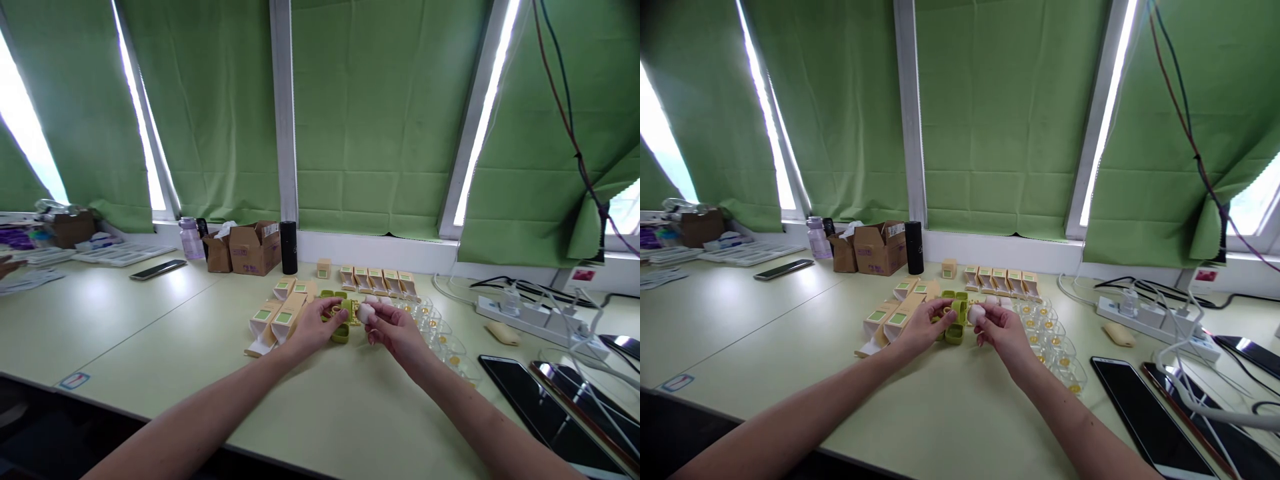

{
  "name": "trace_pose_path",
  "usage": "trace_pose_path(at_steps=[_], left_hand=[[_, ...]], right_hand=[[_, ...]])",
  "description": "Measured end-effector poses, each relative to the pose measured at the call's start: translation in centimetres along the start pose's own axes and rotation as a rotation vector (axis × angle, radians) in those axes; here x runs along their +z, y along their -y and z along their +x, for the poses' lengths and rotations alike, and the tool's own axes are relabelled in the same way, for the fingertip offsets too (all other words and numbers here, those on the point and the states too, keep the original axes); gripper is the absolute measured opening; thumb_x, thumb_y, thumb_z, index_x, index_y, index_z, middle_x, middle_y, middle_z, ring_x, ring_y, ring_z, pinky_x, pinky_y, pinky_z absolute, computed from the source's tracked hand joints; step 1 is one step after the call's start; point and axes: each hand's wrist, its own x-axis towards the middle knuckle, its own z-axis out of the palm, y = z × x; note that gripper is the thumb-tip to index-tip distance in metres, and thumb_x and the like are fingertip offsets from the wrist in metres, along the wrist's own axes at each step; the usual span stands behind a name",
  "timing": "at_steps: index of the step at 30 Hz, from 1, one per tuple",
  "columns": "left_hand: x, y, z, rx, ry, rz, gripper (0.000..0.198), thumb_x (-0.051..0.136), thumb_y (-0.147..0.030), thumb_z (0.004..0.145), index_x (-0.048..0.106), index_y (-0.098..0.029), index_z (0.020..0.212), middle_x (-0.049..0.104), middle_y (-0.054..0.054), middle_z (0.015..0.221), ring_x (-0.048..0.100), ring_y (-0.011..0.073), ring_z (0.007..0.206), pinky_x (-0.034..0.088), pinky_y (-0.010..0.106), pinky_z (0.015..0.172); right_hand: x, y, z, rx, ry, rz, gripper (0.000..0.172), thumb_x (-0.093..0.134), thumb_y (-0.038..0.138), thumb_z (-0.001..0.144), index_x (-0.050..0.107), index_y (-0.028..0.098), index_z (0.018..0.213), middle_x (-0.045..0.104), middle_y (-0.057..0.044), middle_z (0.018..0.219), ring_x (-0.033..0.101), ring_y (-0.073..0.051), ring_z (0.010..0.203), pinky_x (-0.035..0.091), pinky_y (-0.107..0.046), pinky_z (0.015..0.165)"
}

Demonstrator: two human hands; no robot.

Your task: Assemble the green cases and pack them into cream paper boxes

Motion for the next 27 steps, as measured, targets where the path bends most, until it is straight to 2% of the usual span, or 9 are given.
trace_pose_path(at_steps=[6, 11, 17, 27], left_hand=[[-0.1, -0.8, -0.4, 0.006, -0.010, 0.107, 0.069, 0.073, -0.070, 0.084, 0.076, -0.015, 0.125, 0.074, 0.016, 0.121, 0.074, 0.0289, 0.104, 0.061, 0.039, 0.091], [-0.1, -1.1, -0.6, 0.038, -0.009, 0.110, 0.062, 0.077, -0.065, 0.082, 0.078, -0.017, 0.122, 0.074, 0.014, 0.118, 0.073, 0.0281, 0.102, 0.061, 0.039, 0.091], [0.1, -1.1, -0.5, 0.064, -0.015, 0.117, 0.053, 0.081, -0.058, 0.081, 0.080, -0.020, 0.118, 0.073, 0.012, 0.113, 0.072, 0.0285, 0.103, 0.061, 0.040, 0.091], [0.1, -1.4, -0.7, 0.104, -0.003, 0.126, 0.047, 0.084, -0.051, 0.080, 0.081, -0.020, 0.115, 0.069, 0.012, 0.112, 0.071, 0.0282, 0.103, 0.061, 0.042, 0.092]], right_hand=[[0.3, 0.0, -0.2, -0.057, -0.021, -0.124, 0.058, 0.100, 0.056, 0.058, 0.082, 0.017, 0.096, 0.070, -0.002, 0.070, 0.056, -0.014, 0.061, 0.051, -0.029, 0.054], [0.6, 0.2, -0.4, -0.075, -0.031, -0.175, 0.056, 0.098, 0.060, 0.059, 0.080, 0.017, 0.089, 0.070, -0.003, 0.071, 0.058, -0.015, 0.063, 0.052, -0.029, 0.055], [0.9, 0.3, -0.5, -0.086, -0.021, -0.198, 0.055, 0.098, 0.060, 0.059, 0.081, 0.017, 0.090, 0.076, -0.007, 0.078, 0.065, -0.019, 0.069, 0.055, -0.030, 0.056], [0.9, 0.0, -0.6, -0.082, -0.024, -0.202, 0.053, 0.097, 0.060, 0.061, 0.082, 0.017, 0.088, 0.076, -0.006, 0.075, 0.067, -0.019, 0.069, 0.060, -0.033, 0.060]])
